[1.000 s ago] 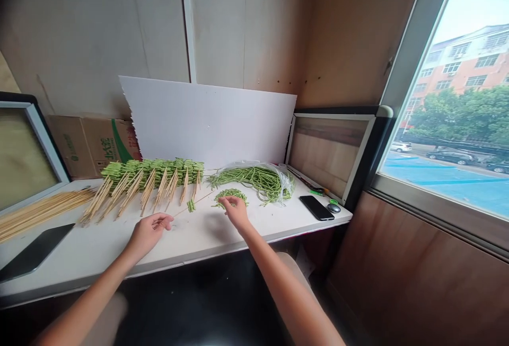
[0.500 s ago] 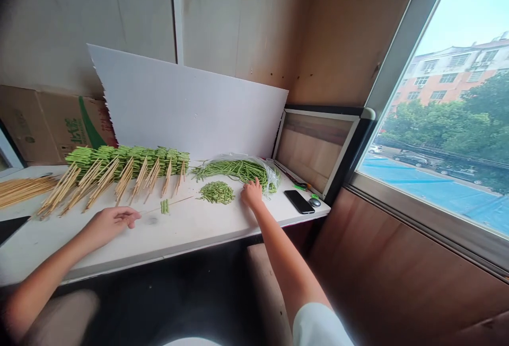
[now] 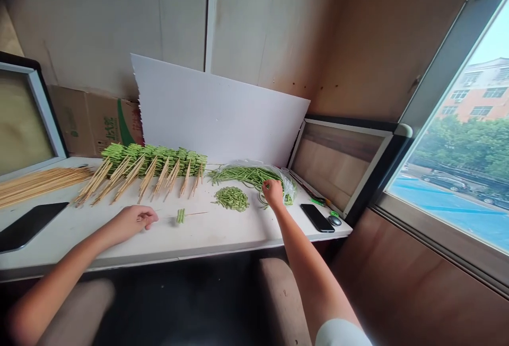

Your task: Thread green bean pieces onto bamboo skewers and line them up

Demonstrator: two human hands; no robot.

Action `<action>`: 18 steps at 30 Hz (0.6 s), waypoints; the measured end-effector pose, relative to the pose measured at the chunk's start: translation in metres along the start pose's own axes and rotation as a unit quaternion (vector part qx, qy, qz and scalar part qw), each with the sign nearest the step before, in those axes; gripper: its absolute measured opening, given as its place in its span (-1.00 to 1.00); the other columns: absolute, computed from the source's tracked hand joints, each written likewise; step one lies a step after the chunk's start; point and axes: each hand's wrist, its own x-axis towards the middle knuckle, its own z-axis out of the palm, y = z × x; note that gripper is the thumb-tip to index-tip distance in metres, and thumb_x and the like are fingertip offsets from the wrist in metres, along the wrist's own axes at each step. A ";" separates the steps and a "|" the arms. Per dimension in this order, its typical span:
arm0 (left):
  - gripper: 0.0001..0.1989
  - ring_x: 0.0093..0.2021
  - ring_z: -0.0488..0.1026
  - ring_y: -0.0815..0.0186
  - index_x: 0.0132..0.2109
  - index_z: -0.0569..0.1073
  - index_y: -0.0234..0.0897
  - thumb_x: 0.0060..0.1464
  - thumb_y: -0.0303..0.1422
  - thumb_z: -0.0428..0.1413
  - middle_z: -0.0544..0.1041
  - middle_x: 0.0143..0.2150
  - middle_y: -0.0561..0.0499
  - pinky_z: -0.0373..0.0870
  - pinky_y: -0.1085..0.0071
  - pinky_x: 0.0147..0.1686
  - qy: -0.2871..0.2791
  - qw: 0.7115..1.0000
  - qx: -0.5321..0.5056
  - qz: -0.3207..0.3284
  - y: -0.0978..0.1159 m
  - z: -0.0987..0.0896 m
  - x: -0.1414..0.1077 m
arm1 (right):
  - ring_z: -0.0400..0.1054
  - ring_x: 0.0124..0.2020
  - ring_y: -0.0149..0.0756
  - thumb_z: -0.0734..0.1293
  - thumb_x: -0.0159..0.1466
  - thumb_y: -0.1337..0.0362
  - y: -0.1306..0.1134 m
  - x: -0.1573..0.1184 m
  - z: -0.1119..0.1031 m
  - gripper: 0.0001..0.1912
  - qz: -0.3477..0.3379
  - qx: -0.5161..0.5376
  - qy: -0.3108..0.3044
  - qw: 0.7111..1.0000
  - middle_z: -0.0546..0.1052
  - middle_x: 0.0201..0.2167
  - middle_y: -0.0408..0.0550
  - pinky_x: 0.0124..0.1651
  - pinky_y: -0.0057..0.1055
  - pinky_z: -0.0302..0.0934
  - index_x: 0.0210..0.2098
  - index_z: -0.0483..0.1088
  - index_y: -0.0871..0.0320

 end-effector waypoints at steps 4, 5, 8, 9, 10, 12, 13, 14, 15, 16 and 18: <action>-0.59 -0.33 0.55 0.09 -0.29 0.62 -0.22 0.04 0.01 0.11 0.63 -0.40 -0.07 0.33 0.37 -0.36 0.021 1.000 -0.007 -0.003 -0.006 -0.006 0.002 | 0.54 -0.12 -0.17 0.20 0.39 0.18 -0.009 0.021 -0.019 -0.51 -0.011 0.093 0.083 0.992 0.67 -0.06 0.17 0.02 -0.27 0.36 0.17 0.48 0.29; -0.60 -0.33 0.54 0.08 -0.31 0.61 -0.22 0.03 0.01 0.11 0.64 -0.39 -0.08 0.33 0.37 -0.36 0.024 1.000 -0.003 -0.003 -0.010 -0.008 0.003 | 0.55 -0.13 -0.17 0.20 0.38 0.16 -0.012 0.027 -0.024 -0.49 -0.013 0.112 0.101 0.988 0.67 -0.07 0.19 0.02 -0.26 0.38 0.19 0.48 0.31; -0.65 -0.34 0.52 0.09 -0.36 0.59 -0.20 0.02 -0.04 0.09 0.62 -0.39 -0.08 0.31 0.36 -0.35 0.030 0.999 0.037 -0.005 -0.023 -0.014 0.004 | 0.58 -0.14 -0.15 0.22 0.37 0.12 -0.026 0.044 -0.042 -0.47 -0.022 0.158 0.139 0.977 0.68 -0.09 0.27 0.02 -0.21 0.40 0.12 0.52 0.37; -0.67 -0.35 0.51 0.09 -0.38 0.58 -0.20 0.02 -0.06 0.08 0.62 -0.40 -0.08 0.30 0.36 -0.35 0.032 0.998 0.056 -0.010 -0.028 -0.015 0.004 | 0.58 -0.14 -0.13 0.23 0.37 0.10 -0.031 0.049 -0.049 -0.47 -0.026 0.176 0.151 0.972 0.68 -0.10 0.29 0.01 -0.20 0.41 0.11 0.53 0.38; -0.68 -0.35 0.51 0.09 -0.39 0.57 -0.20 0.02 -0.08 0.08 0.61 -0.39 -0.09 0.29 0.35 -0.35 0.035 0.996 0.076 -0.017 -0.033 -0.016 0.004 | 0.59 -0.14 -0.12 0.24 0.36 0.08 -0.038 0.052 -0.057 -0.46 -0.032 0.196 0.164 0.966 0.68 -0.11 0.30 0.00 -0.19 0.42 0.10 0.53 0.38; -0.72 -0.28 0.52 0.04 -0.43 0.55 -0.20 -0.01 -0.11 0.09 0.62 -0.35 -0.14 0.31 0.31 -0.30 0.044 0.993 0.110 -0.028 -0.042 -0.018 0.003 | 0.59 -0.14 -0.10 0.26 0.36 0.05 -0.055 0.053 -0.073 -0.47 -0.052 0.245 0.190 0.949 0.68 -0.13 0.29 -0.02 -0.17 0.44 0.06 0.55 0.37; -0.73 -0.22 0.52 -0.01 -0.44 0.54 -0.20 -0.03 -0.13 0.10 0.63 -0.31 -0.17 0.33 0.29 -0.25 0.053 0.990 0.127 -0.032 -0.044 -0.018 0.002 | 0.59 -0.14 -0.10 0.27 0.37 0.05 -0.064 0.052 -0.081 -0.49 -0.067 0.260 0.202 0.942 0.69 -0.15 0.27 -0.04 -0.18 0.44 0.04 0.56 0.35; -0.75 -0.13 0.52 -0.07 -0.45 0.54 -0.20 -0.03 -0.14 0.10 0.64 -0.26 -0.21 0.35 0.25 -0.20 0.063 0.987 0.145 -0.035 -0.045 -0.019 0.002 | 0.58 -0.13 -0.11 0.27 0.38 0.05 -0.075 0.049 -0.089 -0.50 -0.086 0.260 0.209 0.939 0.69 -0.15 0.24 -0.05 -0.19 0.44 0.04 0.57 0.32; -0.77 -0.04 0.50 -0.12 -0.45 0.54 -0.20 -0.03 -0.16 0.11 0.64 -0.20 -0.24 0.36 0.21 -0.13 0.077 0.983 0.164 -0.040 -0.045 -0.019 0.001 | 0.58 -0.12 -0.12 0.27 0.39 0.06 -0.087 0.044 -0.097 -0.53 -0.109 0.256 0.219 0.935 0.69 -0.15 0.21 -0.07 -0.22 0.44 0.04 0.57 0.30; -0.78 0.04 0.47 -0.17 -0.42 0.55 -0.21 -0.02 -0.19 0.10 0.64 -0.14 -0.26 0.36 0.16 -0.07 0.094 0.978 0.182 -0.047 -0.042 -0.020 0.001 | 0.57 -0.11 -0.14 0.28 0.40 0.07 -0.099 0.039 -0.105 -0.56 -0.132 0.245 0.238 0.930 0.69 -0.16 0.18 -0.10 -0.25 0.44 0.03 0.57 0.27; -0.75 0.17 0.41 -0.21 -0.25 0.60 -0.23 0.03 -0.23 0.08 0.61 -0.01 -0.29 0.34 0.06 0.04 0.134 0.969 0.201 -0.053 -0.032 -0.024 -0.001 | 0.54 -0.10 -0.15 0.30 0.40 0.11 -0.126 0.025 -0.120 -0.63 -0.178 0.211 0.292 0.916 0.69 -0.15 0.12 -0.21 -0.30 0.42 0.02 0.58 0.19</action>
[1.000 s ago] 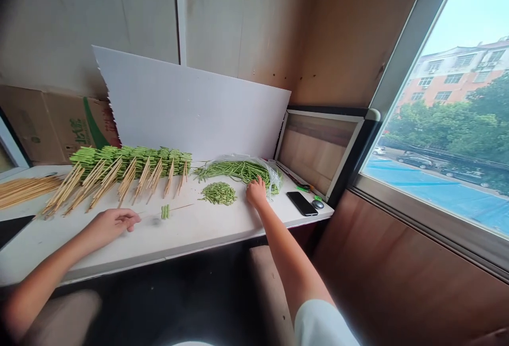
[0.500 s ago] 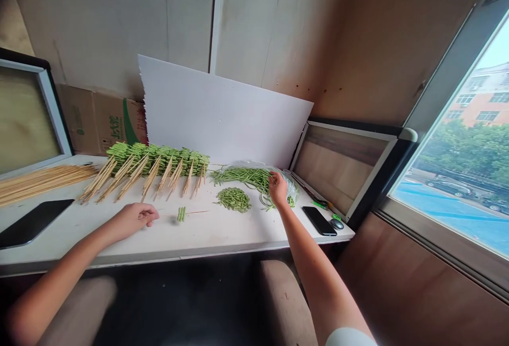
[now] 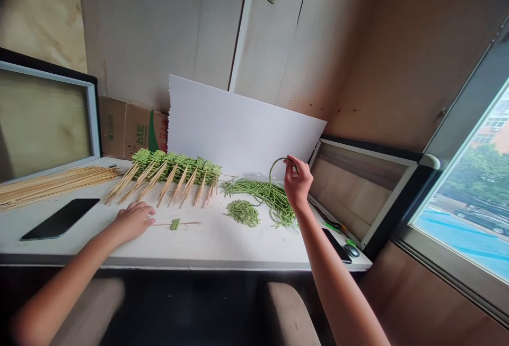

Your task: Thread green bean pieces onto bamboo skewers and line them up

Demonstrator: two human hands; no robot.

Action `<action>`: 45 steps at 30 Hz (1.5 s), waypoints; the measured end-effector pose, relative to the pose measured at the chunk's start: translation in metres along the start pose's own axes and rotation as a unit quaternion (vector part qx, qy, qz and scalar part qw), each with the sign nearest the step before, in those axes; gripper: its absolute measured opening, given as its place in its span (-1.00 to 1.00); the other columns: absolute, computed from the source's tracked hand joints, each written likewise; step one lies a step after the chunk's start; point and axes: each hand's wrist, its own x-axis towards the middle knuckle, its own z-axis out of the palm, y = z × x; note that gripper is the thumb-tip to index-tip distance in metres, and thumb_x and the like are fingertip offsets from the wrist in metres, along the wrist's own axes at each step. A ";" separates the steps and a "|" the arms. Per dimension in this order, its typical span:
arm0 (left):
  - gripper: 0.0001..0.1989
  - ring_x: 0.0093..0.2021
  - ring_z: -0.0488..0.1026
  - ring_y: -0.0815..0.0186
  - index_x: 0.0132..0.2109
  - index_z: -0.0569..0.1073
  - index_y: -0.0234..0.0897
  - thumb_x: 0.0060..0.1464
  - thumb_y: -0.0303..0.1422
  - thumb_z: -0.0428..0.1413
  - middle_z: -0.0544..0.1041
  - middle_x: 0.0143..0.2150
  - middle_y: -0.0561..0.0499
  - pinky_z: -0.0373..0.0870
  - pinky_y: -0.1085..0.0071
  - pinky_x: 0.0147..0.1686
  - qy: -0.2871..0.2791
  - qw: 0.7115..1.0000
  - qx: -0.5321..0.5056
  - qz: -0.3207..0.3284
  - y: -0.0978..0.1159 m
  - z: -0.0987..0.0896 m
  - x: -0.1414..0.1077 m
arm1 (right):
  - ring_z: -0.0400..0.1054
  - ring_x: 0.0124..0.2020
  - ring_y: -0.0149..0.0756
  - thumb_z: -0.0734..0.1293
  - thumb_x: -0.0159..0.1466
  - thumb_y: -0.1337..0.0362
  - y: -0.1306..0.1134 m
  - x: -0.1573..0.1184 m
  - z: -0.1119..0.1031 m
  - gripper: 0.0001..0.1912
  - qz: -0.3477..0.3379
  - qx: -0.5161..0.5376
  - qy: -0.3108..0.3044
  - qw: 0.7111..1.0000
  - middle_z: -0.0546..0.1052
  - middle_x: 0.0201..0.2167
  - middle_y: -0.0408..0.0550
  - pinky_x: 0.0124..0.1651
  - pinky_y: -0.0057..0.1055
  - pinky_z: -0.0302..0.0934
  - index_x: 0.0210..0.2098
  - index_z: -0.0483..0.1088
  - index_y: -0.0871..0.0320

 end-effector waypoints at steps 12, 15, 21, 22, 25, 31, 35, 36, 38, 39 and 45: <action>-0.43 0.14 0.55 0.13 0.35 0.39 -0.10 0.28 -0.08 0.20 0.54 0.21 -0.16 0.54 0.28 0.06 0.098 0.915 -0.313 0.233 0.131 -0.076 -0.062 | 0.51 -0.18 -0.16 0.35 0.40 0.26 -0.160 -0.047 0.004 -0.78 -0.088 0.149 -0.060 0.983 0.68 -0.21 -0.04 -0.13 -0.12 0.45 0.01 0.56 -0.03; -0.55 0.13 0.57 0.17 0.29 0.47 -0.10 0.32 -0.15 0.19 0.60 0.16 -0.14 0.55 0.33 0.06 0.052 0.905 -0.344 0.245 0.147 -0.075 -0.073 | 0.52 -0.17 -0.12 0.36 0.39 0.26 -0.179 -0.068 0.012 -0.78 -0.074 0.189 -0.094 0.975 0.67 -0.19 -0.05 -0.07 -0.03 0.45 0.00 0.58 -0.08; -0.72 -0.11 0.63 0.23 -0.09 0.63 -0.22 0.41 -0.43 0.00 0.70 -0.15 -0.06 0.55 0.34 -0.07 0.078 0.911 -0.325 0.241 0.132 -0.077 -0.057 | 0.44 -0.44 -0.27 0.43 0.36 0.21 -0.187 -0.089 0.014 -0.75 0.015 0.252 -0.133 0.958 0.60 -0.34 -0.06 -0.39 -0.28 0.35 0.02 0.60 0.00; -0.71 -0.12 0.63 0.21 -0.08 0.64 -0.23 0.37 -0.51 0.00 0.70 -0.16 -0.06 0.53 0.31 -0.07 0.119 0.919 -0.287 0.244 0.125 -0.079 -0.052 | 0.33 -0.55 -0.34 0.44 0.35 0.18 -0.185 -0.089 0.011 -0.69 0.032 0.240 -0.144 0.959 0.53 -0.47 -0.13 -0.49 -0.34 0.24 0.08 0.58 0.00; -0.51 -0.13 0.61 0.17 0.01 0.65 -0.19 0.20 -0.72 -0.04 0.71 -0.15 -0.05 0.48 0.21 -0.05 0.227 0.928 -0.164 0.247 0.105 -0.082 -0.039 | 0.07 -0.65 -0.41 0.45 0.34 0.08 -0.177 -0.085 -0.003 -0.55 0.048 0.215 -0.219 0.951 0.27 -0.63 -0.28 -0.58 -0.40 0.00 0.18 0.52 0.02; -0.50 0.12 0.61 0.13 0.10 0.62 -0.16 0.27 -0.72 -0.02 0.69 0.05 -0.05 0.39 0.13 0.05 0.433 0.841 -0.078 0.315 0.088 -0.084 -0.033 | 0.14 -0.54 -0.37 0.38 0.39 -0.04 -0.167 -0.084 -0.032 -0.59 0.044 0.168 -0.467 0.867 0.33 -0.56 -0.17 -0.50 -0.41 0.06 0.02 0.61 0.12; -0.46 0.30 0.48 0.11 0.21 0.55 -0.12 0.29 -0.71 -0.04 0.61 0.19 -0.07 0.29 0.08 0.17 0.455 0.824 -0.037 0.336 0.086 -0.080 -0.036 | 0.24 -0.50 -0.35 0.37 0.39 -0.06 -0.158 -0.092 -0.041 -0.60 0.039 0.141 -0.543 0.827 0.49 -0.47 -0.09 -0.45 -0.41 0.15 0.01 0.62 0.07; -0.46 0.31 0.47 0.10 0.21 0.55 -0.12 0.29 -0.71 -0.04 0.61 0.19 -0.08 0.27 0.06 0.19 0.448 0.829 -0.030 0.335 0.085 -0.077 -0.035 | 0.29 -0.48 -0.34 0.37 0.39 -0.06 -0.155 -0.093 -0.042 -0.61 0.041 0.129 -0.561 0.817 0.55 -0.42 -0.07 -0.43 -0.41 0.20 0.01 0.62 0.06; -0.45 0.30 0.48 0.09 0.18 0.57 -0.15 0.28 -0.73 -0.07 0.62 0.17 -0.10 0.26 0.03 0.20 0.422 0.846 -0.019 0.325 0.081 -0.069 -0.030 | 0.41 -0.42 -0.30 0.37 0.40 -0.03 -0.147 -0.095 -0.042 -0.64 0.054 0.108 -0.596 0.793 0.62 -0.34 -0.03 -0.36 -0.40 0.29 0.00 0.63 0.04; -0.44 0.29 0.49 0.08 0.15 0.59 -0.17 0.26 -0.75 -0.08 0.63 0.16 -0.11 0.25 0.01 0.20 0.401 0.860 -0.014 0.316 0.078 -0.064 -0.027 | 0.46 -0.40 -0.28 0.37 0.40 -0.01 -0.143 -0.096 -0.041 -0.66 0.063 0.098 -0.611 0.783 0.64 -0.32 -0.02 -0.33 -0.39 0.32 -0.02 0.64 0.04; -0.38 0.36 0.39 -0.07 -0.02 0.65 -0.26 -0.07 -0.82 -0.06 0.60 0.19 -0.19 0.18 -0.20 0.26 0.157 0.964 0.036 0.211 0.074 -0.044 -0.024 | 0.50 -0.41 -0.24 0.37 0.40 0.09 -0.129 -0.108 -0.026 -0.75 0.043 0.085 -0.604 0.791 0.67 -0.36 -0.02 -0.36 -0.37 0.30 -0.15 0.67 0.04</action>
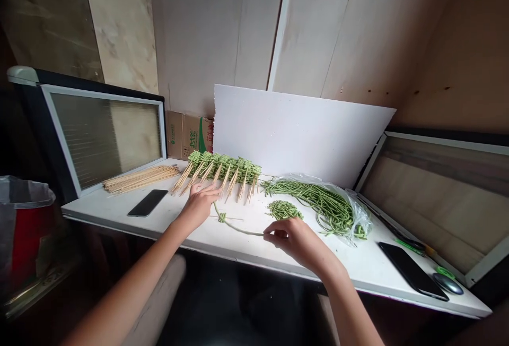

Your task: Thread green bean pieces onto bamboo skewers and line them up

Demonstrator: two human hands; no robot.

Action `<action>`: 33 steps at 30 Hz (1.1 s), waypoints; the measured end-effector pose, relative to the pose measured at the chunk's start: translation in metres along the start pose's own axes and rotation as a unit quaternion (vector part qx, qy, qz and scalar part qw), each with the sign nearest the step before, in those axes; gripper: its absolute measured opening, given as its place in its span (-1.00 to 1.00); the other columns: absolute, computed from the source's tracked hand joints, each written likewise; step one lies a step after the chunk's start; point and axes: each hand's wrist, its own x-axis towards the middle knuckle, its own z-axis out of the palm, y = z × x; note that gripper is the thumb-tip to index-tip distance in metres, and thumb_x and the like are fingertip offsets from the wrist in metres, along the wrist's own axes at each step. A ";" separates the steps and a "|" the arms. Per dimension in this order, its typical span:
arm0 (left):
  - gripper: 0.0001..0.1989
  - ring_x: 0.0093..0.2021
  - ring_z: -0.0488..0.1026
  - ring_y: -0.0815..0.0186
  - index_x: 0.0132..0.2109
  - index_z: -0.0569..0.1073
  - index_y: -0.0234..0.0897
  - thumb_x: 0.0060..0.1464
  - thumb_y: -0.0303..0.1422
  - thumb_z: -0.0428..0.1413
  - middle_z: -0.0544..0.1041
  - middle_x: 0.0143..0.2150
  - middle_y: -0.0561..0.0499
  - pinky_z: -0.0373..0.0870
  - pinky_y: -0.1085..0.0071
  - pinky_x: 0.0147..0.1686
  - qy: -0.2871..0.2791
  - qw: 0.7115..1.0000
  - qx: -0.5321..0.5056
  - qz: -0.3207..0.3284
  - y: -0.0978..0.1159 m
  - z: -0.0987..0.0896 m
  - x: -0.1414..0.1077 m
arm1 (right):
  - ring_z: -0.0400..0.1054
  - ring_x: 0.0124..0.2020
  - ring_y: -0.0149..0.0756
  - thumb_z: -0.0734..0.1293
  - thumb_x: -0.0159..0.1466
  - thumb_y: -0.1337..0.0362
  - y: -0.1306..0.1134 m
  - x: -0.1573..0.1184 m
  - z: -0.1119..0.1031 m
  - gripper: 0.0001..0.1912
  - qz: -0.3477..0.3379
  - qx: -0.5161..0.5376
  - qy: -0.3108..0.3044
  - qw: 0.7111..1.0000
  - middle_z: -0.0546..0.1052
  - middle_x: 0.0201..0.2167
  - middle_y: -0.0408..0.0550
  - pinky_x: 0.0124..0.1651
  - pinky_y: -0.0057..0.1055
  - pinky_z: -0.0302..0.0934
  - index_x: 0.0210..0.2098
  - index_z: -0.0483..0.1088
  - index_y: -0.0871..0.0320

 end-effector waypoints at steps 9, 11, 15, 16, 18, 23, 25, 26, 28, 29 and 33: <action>-0.66 0.14 0.54 0.16 0.19 0.55 -0.16 0.35 -0.42 0.07 0.62 0.15 -0.06 0.40 0.25 0.16 -0.077 0.944 -0.314 0.057 0.095 -0.034 -0.006 | 0.39 -0.45 -0.32 0.35 0.43 0.10 -0.003 0.019 0.037 -0.77 -0.082 0.058 0.096 0.990 0.60 -0.40 -0.09 -0.37 -0.40 0.24 -0.06 0.56 0.07; -0.69 0.10 0.56 0.16 0.19 0.54 -0.16 0.38 -0.28 0.12 0.64 0.12 -0.05 0.41 0.27 0.12 -0.097 0.934 -0.341 0.046 0.104 -0.031 -0.007 | 0.39 -0.43 -0.32 0.33 0.45 0.09 -0.003 0.021 0.041 -0.78 -0.096 0.083 0.115 0.985 0.59 -0.38 -0.08 -0.35 -0.40 0.24 -0.09 0.51 0.08; -0.83 -0.06 0.59 0.16 -0.10 0.66 -0.19 0.36 -0.30 0.17 0.70 -0.13 -0.03 0.39 0.25 0.07 -0.092 0.945 -0.306 0.064 0.096 -0.017 -0.006 | 0.35 -0.44 -0.33 0.33 0.45 0.07 -0.007 0.020 0.040 -0.78 -0.103 0.112 0.114 0.982 0.56 -0.42 -0.11 -0.36 -0.39 0.23 -0.10 0.44 0.08; -0.82 -0.10 0.58 0.17 -0.16 0.66 -0.20 0.37 -0.33 0.15 0.70 -0.17 -0.03 0.38 0.25 0.06 -0.081 0.950 -0.292 0.073 0.091 -0.014 -0.005 | 0.35 -0.44 -0.33 0.34 0.44 0.06 -0.008 0.019 0.038 -0.77 -0.101 0.115 0.110 0.982 0.55 -0.42 -0.12 -0.37 -0.39 0.24 -0.06 0.44 0.07; -0.80 -0.15 0.58 0.19 -0.17 0.66 -0.21 0.38 -0.38 0.13 0.70 -0.19 -0.03 0.38 0.25 0.04 -0.048 0.957 -0.275 0.076 0.083 -0.012 -0.003 | 0.37 -0.43 -0.32 0.36 0.42 0.05 -0.008 0.017 0.033 -0.72 -0.099 0.117 0.115 0.981 0.55 -0.41 -0.12 -0.38 -0.39 0.27 0.02 0.44 0.06; -0.81 -0.18 0.60 0.19 -0.12 0.64 -0.22 0.39 -0.34 0.12 0.69 -0.24 -0.03 0.40 0.28 -0.02 0.006 0.958 -0.286 0.027 0.071 -0.018 0.002 | 0.50 -0.32 -0.25 0.43 0.37 0.10 -0.003 0.011 0.021 -0.75 -0.110 0.121 0.194 0.967 0.62 -0.30 -0.03 -0.33 -0.35 0.39 -0.03 0.53 0.06; -0.78 -0.18 0.61 0.18 -0.16 0.63 -0.24 0.40 -0.30 0.11 0.69 -0.26 -0.04 0.42 0.28 -0.05 0.008 0.954 -0.301 0.012 0.071 -0.022 0.003 | 0.54 -0.26 -0.21 0.45 0.35 0.12 0.000 0.010 0.019 -0.80 -0.112 0.132 0.238 0.956 0.64 -0.24 0.01 -0.32 -0.34 0.43 -0.11 0.58 0.07; -0.76 -0.19 0.61 0.18 -0.18 0.63 -0.24 0.40 -0.28 0.11 0.69 -0.26 -0.04 0.42 0.28 -0.06 0.006 0.952 -0.307 0.007 0.071 -0.023 0.003 | 0.55 -0.24 -0.19 0.47 0.34 0.13 0.000 0.010 0.019 -0.82 -0.114 0.138 0.261 0.949 0.65 -0.22 0.02 -0.32 -0.33 0.44 -0.14 0.59 0.08; -0.73 -0.18 0.61 0.17 -0.20 0.62 -0.25 0.40 -0.24 0.09 0.69 -0.25 -0.06 0.43 0.28 -0.06 -0.002 0.950 -0.312 0.000 0.071 -0.024 0.004 | 0.57 -0.21 -0.15 0.50 0.31 0.14 0.000 0.010 0.020 -0.82 -0.118 0.152 0.301 0.934 0.67 -0.21 0.04 -0.31 -0.31 0.48 -0.17 0.61 0.08; -0.71 -0.17 0.61 0.17 -0.21 0.62 -0.25 0.40 -0.23 0.09 0.69 -0.25 -0.06 0.44 0.28 -0.06 -0.005 0.950 -0.313 -0.003 0.071 -0.025 0.004 | 0.58 -0.21 -0.14 0.51 0.29 0.14 -0.001 0.010 0.020 -0.82 -0.117 0.158 0.316 0.928 0.67 -0.22 0.05 -0.30 -0.29 0.50 -0.18 0.62 0.09; -0.70 -0.16 0.62 0.16 -0.20 0.62 -0.25 0.41 -0.21 0.08 0.70 -0.24 -0.07 0.47 0.29 -0.08 -0.012 0.948 -0.318 -0.004 0.069 -0.026 0.004 | 0.58 -0.32 -0.15 0.54 0.24 0.09 -0.004 0.009 0.022 -0.77 -0.099 0.197 0.346 0.912 0.69 -0.26 0.06 -0.30 -0.24 0.56 -0.22 0.64 0.11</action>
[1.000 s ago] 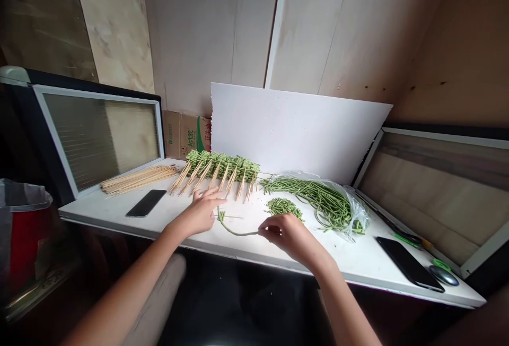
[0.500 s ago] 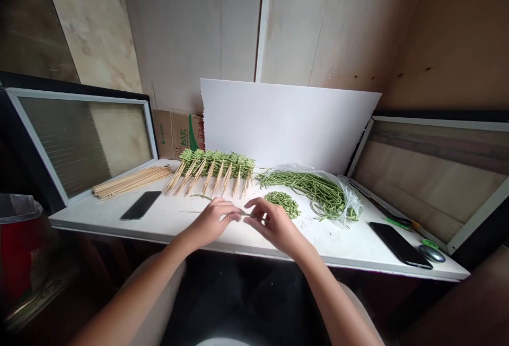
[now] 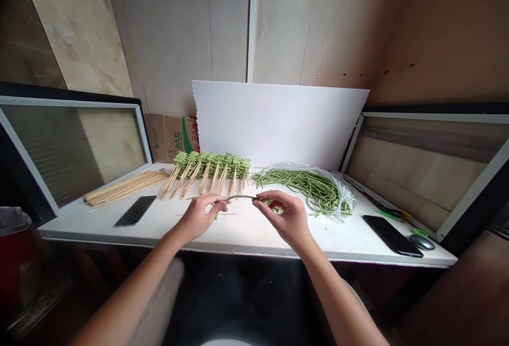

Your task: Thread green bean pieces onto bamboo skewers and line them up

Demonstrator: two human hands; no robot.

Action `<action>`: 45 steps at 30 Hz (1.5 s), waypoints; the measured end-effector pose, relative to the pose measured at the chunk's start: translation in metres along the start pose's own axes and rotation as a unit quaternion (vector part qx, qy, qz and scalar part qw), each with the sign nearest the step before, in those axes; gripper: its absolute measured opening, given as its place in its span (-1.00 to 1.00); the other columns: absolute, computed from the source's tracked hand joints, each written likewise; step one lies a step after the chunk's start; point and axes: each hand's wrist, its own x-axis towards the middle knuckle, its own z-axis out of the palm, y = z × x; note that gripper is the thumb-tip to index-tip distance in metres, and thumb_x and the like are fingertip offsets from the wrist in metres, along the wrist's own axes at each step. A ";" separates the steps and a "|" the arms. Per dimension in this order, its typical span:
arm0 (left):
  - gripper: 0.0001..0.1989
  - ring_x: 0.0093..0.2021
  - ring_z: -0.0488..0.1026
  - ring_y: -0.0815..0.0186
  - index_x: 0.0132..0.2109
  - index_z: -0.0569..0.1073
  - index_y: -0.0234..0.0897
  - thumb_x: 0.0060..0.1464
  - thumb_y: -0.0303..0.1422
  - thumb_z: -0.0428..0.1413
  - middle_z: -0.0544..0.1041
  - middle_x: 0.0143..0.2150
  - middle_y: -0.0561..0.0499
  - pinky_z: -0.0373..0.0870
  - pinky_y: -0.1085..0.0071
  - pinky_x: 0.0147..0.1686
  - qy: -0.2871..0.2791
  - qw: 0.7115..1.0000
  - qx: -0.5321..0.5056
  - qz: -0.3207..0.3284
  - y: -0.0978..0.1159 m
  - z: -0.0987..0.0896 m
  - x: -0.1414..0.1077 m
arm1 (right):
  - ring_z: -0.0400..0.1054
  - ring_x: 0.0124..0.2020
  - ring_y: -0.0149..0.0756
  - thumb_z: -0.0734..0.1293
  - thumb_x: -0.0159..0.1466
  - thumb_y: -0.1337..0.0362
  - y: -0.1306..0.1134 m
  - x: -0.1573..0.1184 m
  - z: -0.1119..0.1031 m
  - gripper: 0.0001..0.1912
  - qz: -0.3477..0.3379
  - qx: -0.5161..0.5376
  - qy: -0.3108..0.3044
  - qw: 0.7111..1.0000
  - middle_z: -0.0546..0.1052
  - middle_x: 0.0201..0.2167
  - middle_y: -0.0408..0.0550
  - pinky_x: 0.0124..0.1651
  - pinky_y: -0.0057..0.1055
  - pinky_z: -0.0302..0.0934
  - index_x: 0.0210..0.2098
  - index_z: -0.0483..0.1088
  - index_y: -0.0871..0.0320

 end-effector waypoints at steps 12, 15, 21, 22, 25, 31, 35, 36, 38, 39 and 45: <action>-0.64 -0.29 0.60 0.26 0.01 0.59 -0.31 0.34 -0.10 0.17 0.64 -0.33 -0.05 0.51 0.35 -0.16 -0.047 0.976 -0.202 -0.069 0.033 0.016 -0.008 | 0.56 -0.25 -0.17 0.47 0.34 0.16 0.002 -0.008 0.017 -0.86 -0.031 0.005 -0.070 0.997 0.69 -0.24 0.01 -0.32 -0.30 0.48 -0.15 0.66 0.02; -0.63 -0.40 0.52 0.32 -0.12 0.62 -0.34 0.34 -0.08 0.16 0.59 -0.39 -0.03 0.46 0.40 -0.29 -0.030 0.976 -0.202 -0.073 0.035 0.020 -0.009 | 0.52 -0.27 -0.20 0.44 0.37 0.17 0.000 -0.010 0.020 -0.86 -0.058 -0.021 -0.083 0.995 0.67 -0.26 0.01 -0.35 -0.31 0.44 -0.15 0.64 0.03; -0.67 -0.26 0.65 0.23 -0.04 0.60 -0.31 0.25 -0.12 0.27 0.66 -0.17 -0.12 0.54 0.36 -0.17 -0.039 0.968 -0.231 -0.089 0.033 0.022 -0.008 | 0.47 -0.30 -0.20 0.41 0.39 0.19 0.002 -0.011 0.023 -0.88 -0.099 -0.060 -0.067 0.991 0.63 -0.29 0.03 -0.38 -0.29 0.40 -0.14 0.59 0.04; -0.68 -0.26 0.66 0.22 -0.04 0.59 -0.31 0.25 -0.13 0.27 0.66 -0.16 -0.12 0.55 0.36 -0.17 -0.041 0.966 -0.236 -0.093 0.033 0.022 -0.009 | 0.46 -0.29 -0.19 0.40 0.39 0.20 0.003 -0.011 0.023 -0.88 -0.104 -0.060 -0.070 0.990 0.63 -0.28 0.02 -0.38 -0.28 0.40 -0.13 0.58 0.04; -0.72 -0.33 0.63 0.26 -0.05 0.59 -0.30 0.29 -0.16 0.22 0.66 -0.21 -0.09 0.54 0.37 -0.24 -0.032 0.973 -0.210 -0.090 0.036 0.022 -0.009 | 0.44 -0.27 -0.18 0.39 0.40 0.21 0.003 -0.010 0.023 -0.90 -0.111 -0.077 -0.088 0.987 0.62 -0.26 0.03 -0.37 -0.27 0.39 -0.12 0.56 0.03; -0.81 -0.28 0.52 0.28 -0.15 0.64 -0.25 0.28 -0.22 0.24 0.66 -0.21 -0.06 0.46 0.39 -0.23 0.014 0.995 -0.097 -0.028 0.042 0.020 -0.010 | 0.40 -0.26 -0.19 0.37 0.40 0.17 -0.003 -0.010 0.021 -0.87 -0.071 -0.091 -0.123 0.986 0.57 -0.30 0.02 -0.39 -0.32 0.33 -0.19 0.54 0.05; -0.85 -0.30 0.51 0.28 -0.20 0.64 -0.24 0.26 -0.26 0.27 0.66 -0.26 -0.04 0.42 0.38 -0.24 0.020 0.996 -0.089 -0.006 0.038 0.021 -0.009 | 0.41 -0.26 -0.24 0.40 0.38 0.11 -0.006 -0.012 0.023 -0.82 0.009 -0.025 -0.141 0.990 0.56 -0.30 -0.02 -0.36 -0.38 0.32 -0.21 0.54 0.07; -0.86 -0.31 0.50 0.28 -0.21 0.64 -0.24 0.26 -0.28 0.26 0.65 -0.27 -0.04 0.42 0.37 -0.24 0.024 0.996 -0.085 -0.001 0.038 0.021 -0.009 | 0.41 -0.26 -0.25 0.40 0.38 0.09 -0.006 -0.013 0.024 -0.80 0.030 -0.006 -0.144 0.989 0.56 -0.30 -0.02 -0.35 -0.39 0.32 -0.22 0.55 0.08; -0.89 -0.32 0.50 0.27 -0.26 0.63 -0.24 0.25 -0.33 0.26 0.65 -0.31 -0.03 0.42 0.36 -0.25 0.031 0.996 -0.079 0.004 0.037 0.019 -0.009 | 0.41 -0.28 -0.26 0.40 0.37 0.05 -0.006 -0.014 0.026 -0.75 0.068 0.034 -0.153 0.985 0.57 -0.29 -0.02 -0.35 -0.40 0.30 -0.25 0.56 0.09; -0.89 -0.33 0.51 0.27 -0.28 0.63 -0.24 0.24 -0.37 0.25 0.64 -0.33 -0.03 0.42 0.36 -0.27 0.034 0.996 -0.081 0.004 0.037 0.018 -0.009 | 0.40 -0.30 -0.28 0.41 0.36 0.02 -0.005 -0.015 0.027 -0.73 0.085 0.055 -0.159 0.982 0.57 -0.29 -0.03 -0.36 -0.41 0.28 -0.26 0.56 0.10; -0.84 -0.45 0.45 0.35 -0.37 0.59 -0.29 0.15 -0.52 0.16 0.59 -0.41 -0.02 0.42 0.43 -0.40 -0.002 0.986 -0.164 -0.027 0.039 0.014 -0.009 | 0.26 -0.49 -0.40 0.48 0.26 -0.08 0.008 -0.016 0.036 -0.62 0.163 0.183 -0.195 0.950 0.55 -0.37 -0.06 -0.42 -0.42 0.26 -0.27 0.57 0.14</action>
